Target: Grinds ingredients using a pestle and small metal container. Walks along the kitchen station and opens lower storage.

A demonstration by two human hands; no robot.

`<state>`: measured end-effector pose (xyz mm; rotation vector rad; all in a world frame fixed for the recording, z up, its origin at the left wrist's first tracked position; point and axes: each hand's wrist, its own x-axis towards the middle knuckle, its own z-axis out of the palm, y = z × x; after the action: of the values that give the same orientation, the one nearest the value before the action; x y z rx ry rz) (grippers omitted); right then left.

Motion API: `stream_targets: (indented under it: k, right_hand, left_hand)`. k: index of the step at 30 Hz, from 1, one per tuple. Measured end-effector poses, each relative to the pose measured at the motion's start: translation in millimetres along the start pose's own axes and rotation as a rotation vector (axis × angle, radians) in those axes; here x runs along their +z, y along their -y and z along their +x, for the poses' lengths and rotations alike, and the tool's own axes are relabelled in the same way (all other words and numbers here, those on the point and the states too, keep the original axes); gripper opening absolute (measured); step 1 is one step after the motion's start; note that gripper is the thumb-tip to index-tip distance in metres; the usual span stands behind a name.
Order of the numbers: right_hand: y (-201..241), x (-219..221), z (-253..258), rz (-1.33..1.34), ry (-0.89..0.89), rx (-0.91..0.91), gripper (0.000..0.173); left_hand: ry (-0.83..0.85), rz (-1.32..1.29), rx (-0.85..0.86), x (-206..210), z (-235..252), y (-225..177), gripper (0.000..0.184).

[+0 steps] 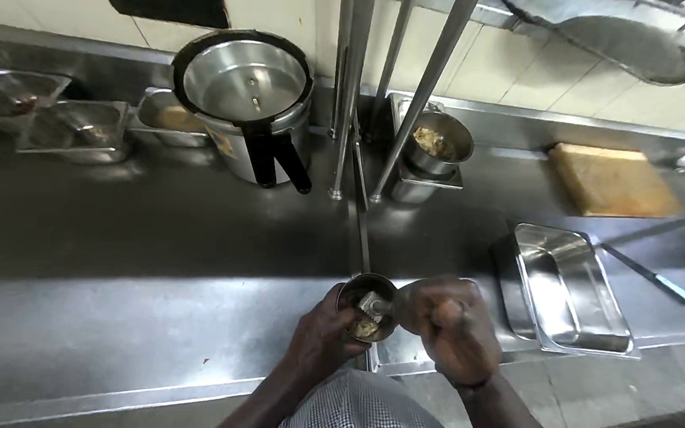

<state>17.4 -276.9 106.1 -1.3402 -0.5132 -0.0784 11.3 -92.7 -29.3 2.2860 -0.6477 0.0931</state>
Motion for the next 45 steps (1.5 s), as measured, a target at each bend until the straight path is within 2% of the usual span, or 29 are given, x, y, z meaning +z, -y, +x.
stream_targets:
  k: [2,6,8,11,12,15,22,24,28,31,36,41,45]
  right_hand:
    - [-3.5,4.0,-2.7,0.022,0.013,0.012,0.055]
    - [-48.0,1.5,-6.7,0.073,-0.037,0.097,0.052]
    - [-43.9,0.7,-5.9,0.112,-0.044,0.097,0.05]
    - [-16.8,-3.9,0.2,0.132,-0.013,-0.01,0.049]
    - [-7.2,-5.1,2.8,0.138,-0.006,-0.044,0.048]
    - [10.4,-8.4,8.5,0.104,0.006,-0.09,0.049]
    - [15.9,-9.8,5.7,0.089,0.016,-0.081,0.053]
    - [5.3,-5.5,2.7,0.034,0.0,-0.059,0.054]
    - [-47.3,-1.9,-5.0,0.005,-0.061,0.029,0.053]
    - [-45.6,-2.4,-1.3,0.041,-0.049,0.048,0.053]
    - [-4.9,0.0,6.1,0.058,-0.012,-0.037,0.053]
    - [-53.6,-6.0,7.2,0.002,-0.036,0.002,0.054]
    - [-35.9,-6.4,6.9,0.02,-0.047,-0.002,0.052]
  left_hand:
    - [-0.001,-0.005,0.0,1.7,-0.1,0.9,0.039]
    - [0.161,-0.006,-0.079,-4.8,5.5,-1.6,0.039]
    - [0.13,0.014,-0.082,-6.6,4.9,1.4,0.037]
    - [-0.108,0.034,-0.078,1.0,8.1,6.3,0.036]
    - [-0.118,0.025,-0.074,1.2,8.3,6.3,0.034]
    - [-0.013,-0.047,-0.02,-1.3,6.3,0.4,0.034]
    - [-0.012,-0.008,0.015,3.0,10.7,1.5,0.029]
    - [0.008,-0.021,-0.002,0.9,11.5,1.9,0.029]
    - [0.146,-0.011,-0.121,-3.8,13.6,-6.0,0.034]
    - [0.123,0.012,-0.1,-3.2,10.1,-2.8,0.035]
    - [0.07,0.019,-0.04,1.3,7.1,-2.3,0.035]
    - [0.103,0.002,-0.065,-0.9,10.4,-5.9,0.038]
    - [0.103,0.015,-0.055,-2.4,7.3,-3.3,0.039]
